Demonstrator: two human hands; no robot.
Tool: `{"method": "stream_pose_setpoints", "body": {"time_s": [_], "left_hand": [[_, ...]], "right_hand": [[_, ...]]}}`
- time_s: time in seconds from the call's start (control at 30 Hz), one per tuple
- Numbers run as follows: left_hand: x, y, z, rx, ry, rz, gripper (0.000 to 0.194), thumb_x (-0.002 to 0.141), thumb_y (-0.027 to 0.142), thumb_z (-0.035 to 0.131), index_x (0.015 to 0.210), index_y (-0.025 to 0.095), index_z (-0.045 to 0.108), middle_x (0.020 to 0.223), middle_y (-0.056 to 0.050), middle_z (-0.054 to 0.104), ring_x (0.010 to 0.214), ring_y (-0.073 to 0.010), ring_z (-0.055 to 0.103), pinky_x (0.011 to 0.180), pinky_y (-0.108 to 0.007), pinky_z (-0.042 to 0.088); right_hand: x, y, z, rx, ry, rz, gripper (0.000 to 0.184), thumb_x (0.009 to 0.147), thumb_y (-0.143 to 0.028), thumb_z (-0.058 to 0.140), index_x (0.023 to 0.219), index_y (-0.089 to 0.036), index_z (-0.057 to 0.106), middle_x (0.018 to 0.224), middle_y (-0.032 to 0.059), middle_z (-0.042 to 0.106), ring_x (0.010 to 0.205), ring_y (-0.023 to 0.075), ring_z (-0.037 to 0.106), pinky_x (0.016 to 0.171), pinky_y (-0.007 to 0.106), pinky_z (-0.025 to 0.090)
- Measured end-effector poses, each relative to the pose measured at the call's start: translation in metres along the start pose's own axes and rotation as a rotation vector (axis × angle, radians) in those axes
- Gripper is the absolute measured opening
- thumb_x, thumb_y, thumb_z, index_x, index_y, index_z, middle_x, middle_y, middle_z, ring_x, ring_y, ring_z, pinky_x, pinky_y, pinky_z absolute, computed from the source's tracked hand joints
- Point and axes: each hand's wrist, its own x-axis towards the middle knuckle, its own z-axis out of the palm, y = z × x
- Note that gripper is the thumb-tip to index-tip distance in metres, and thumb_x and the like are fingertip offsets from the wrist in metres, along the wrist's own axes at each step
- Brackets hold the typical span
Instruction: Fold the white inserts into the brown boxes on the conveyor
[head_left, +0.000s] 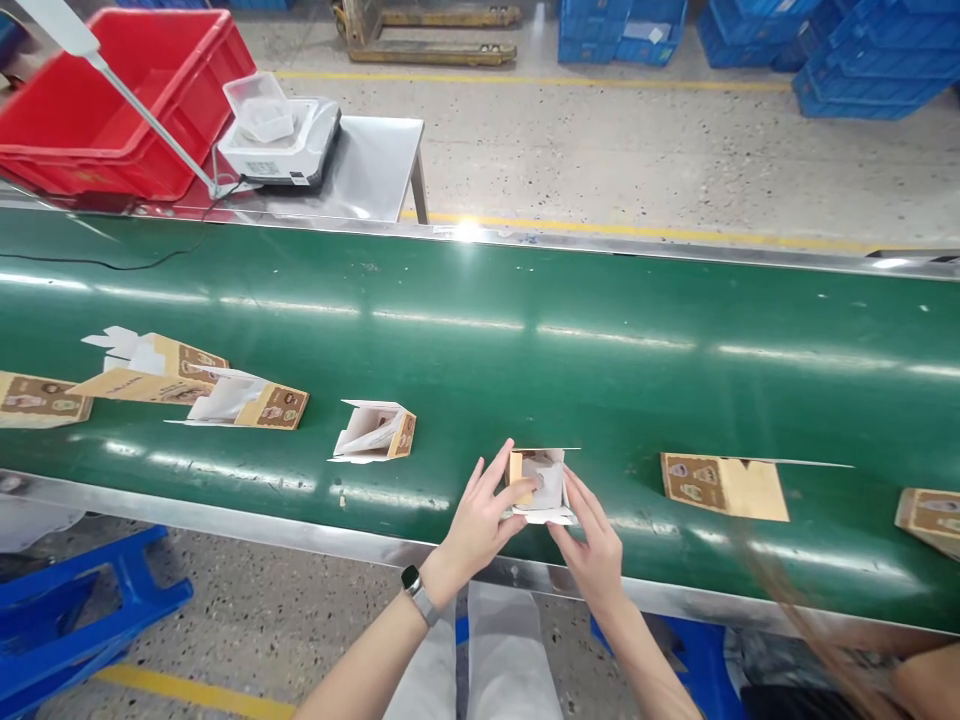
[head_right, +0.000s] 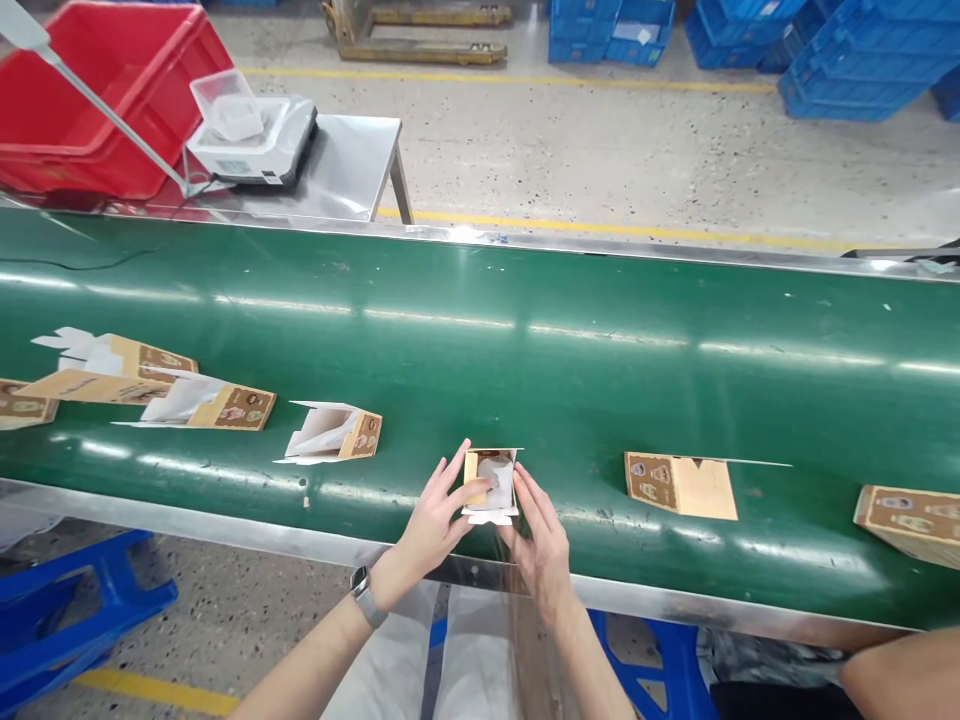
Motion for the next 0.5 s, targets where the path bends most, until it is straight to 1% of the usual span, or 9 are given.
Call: {"method": "stream_pose_setpoints", "body": {"time_s": [0.13,0.23,0.3,0.4,0.5], "left_hand": [[0.007,0.007,0.001,0.025,-0.048,0.032,0.035,0.098,0.022,0.053,0.133,0.023,0.059,0.170,-0.016,0.018,0.155,-0.0288,0.029,0.122,-0.058,0.033],[0.011,0.011,0.003,0.025,-0.061,0.052,0.042,0.099,0.024,0.054,0.140,0.027,0.054,0.170,-0.014,0.016,0.156,-0.0289,0.027,0.121,-0.058,0.034],[0.013,0.013,0.005,0.034,-0.066,0.072,0.048,0.099,0.027,0.055,0.146,0.032,0.048,0.171,-0.013,0.013,0.156,-0.0303,0.026,0.120,-0.060,0.034],[0.017,0.015,0.008,0.045,-0.079,0.096,0.055,0.097,0.034,0.058,0.151,0.035,0.042,0.172,-0.012,0.009,0.156,-0.0352,0.023,0.119,-0.064,0.033],[0.025,0.016,0.009,0.007,-0.084,0.143,0.060,0.093,0.041,0.063,0.150,0.035,0.044,0.172,-0.012,0.008,0.157,-0.0392,0.017,0.118,-0.066,0.033]], "right_hand": [[-0.001,0.005,-0.008,-0.051,0.005,0.016,0.062,0.098,-0.019,0.055,0.156,-0.033,0.036,0.143,0.0099,0.061,0.126,0.0261,0.065,0.102,0.043,0.059],[-0.009,0.010,-0.013,-0.037,-0.009,0.084,0.061,0.098,-0.027,0.057,0.155,-0.030,0.035,0.137,0.0106,0.066,0.120,0.0269,0.068,0.096,0.042,0.061],[-0.016,0.013,-0.014,-0.031,0.011,0.129,0.065,0.097,-0.034,0.060,0.156,-0.027,0.033,0.135,0.0125,0.067,0.117,0.0280,0.070,0.091,0.042,0.062],[-0.022,0.015,-0.017,-0.031,0.021,0.121,0.071,0.095,-0.036,0.063,0.157,-0.025,0.030,0.143,0.0164,0.060,0.126,0.0309,0.064,0.096,0.046,0.060],[-0.015,0.017,-0.025,0.006,0.021,0.068,0.066,0.094,-0.031,0.063,0.155,-0.027,0.035,0.151,0.0166,0.051,0.136,0.0318,0.056,0.101,0.052,0.056]]}}
